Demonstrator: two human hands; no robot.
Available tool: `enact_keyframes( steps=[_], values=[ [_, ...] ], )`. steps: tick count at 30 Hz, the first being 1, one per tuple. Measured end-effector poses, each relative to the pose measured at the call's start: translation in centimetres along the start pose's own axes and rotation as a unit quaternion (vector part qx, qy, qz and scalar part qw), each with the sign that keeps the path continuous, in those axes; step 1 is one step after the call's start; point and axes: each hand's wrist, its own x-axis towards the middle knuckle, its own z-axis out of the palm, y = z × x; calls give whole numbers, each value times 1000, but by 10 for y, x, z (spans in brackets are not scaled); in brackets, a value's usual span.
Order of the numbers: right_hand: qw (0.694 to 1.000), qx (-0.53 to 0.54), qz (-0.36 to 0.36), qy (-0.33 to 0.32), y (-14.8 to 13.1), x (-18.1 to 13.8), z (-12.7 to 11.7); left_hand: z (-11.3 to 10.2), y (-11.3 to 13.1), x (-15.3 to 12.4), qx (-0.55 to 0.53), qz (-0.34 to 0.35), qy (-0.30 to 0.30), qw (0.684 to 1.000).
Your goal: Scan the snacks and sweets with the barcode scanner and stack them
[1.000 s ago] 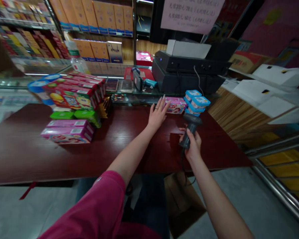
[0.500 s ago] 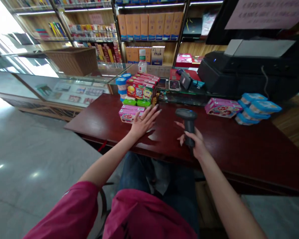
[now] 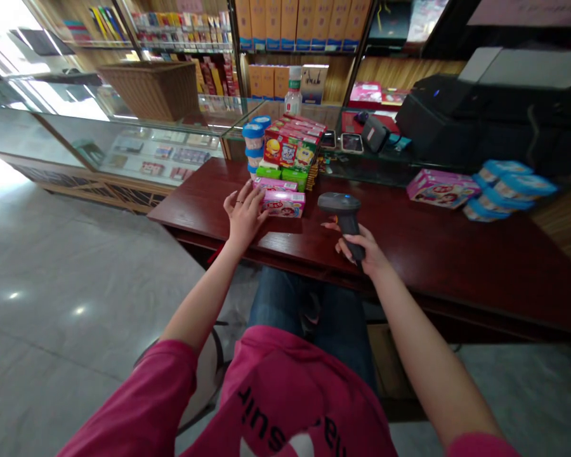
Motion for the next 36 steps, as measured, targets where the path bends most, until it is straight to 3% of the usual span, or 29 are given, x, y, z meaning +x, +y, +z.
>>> enact_keyframes(
  steps=[7, 11, 17, 26, 32, 36],
  values=[
    [999, -6, 1, 39, -2, -27, -7, 3, -7, -5, -24, 127, -26, 991],
    [998, -18, 15, 61, -3, -36, -2, 4, -7, -6, -17, 129, -35, 991],
    [998, -50, 13, 24, -5, -34, 6, 4, -4, -7, -6, 130, -49, 990],
    [999, -39, -4, 2, 1, -32, -1, 4, -5, -6, 4, 140, -36, 990],
    [998, -6, -30, 57, -5, -36, -14, -3, 5, -5, -65, 132, -1, 989],
    [986, -21, -56, 157, -17, -39, -54, 4, 35, 2, -127, 144, 1, 981]
  ],
)
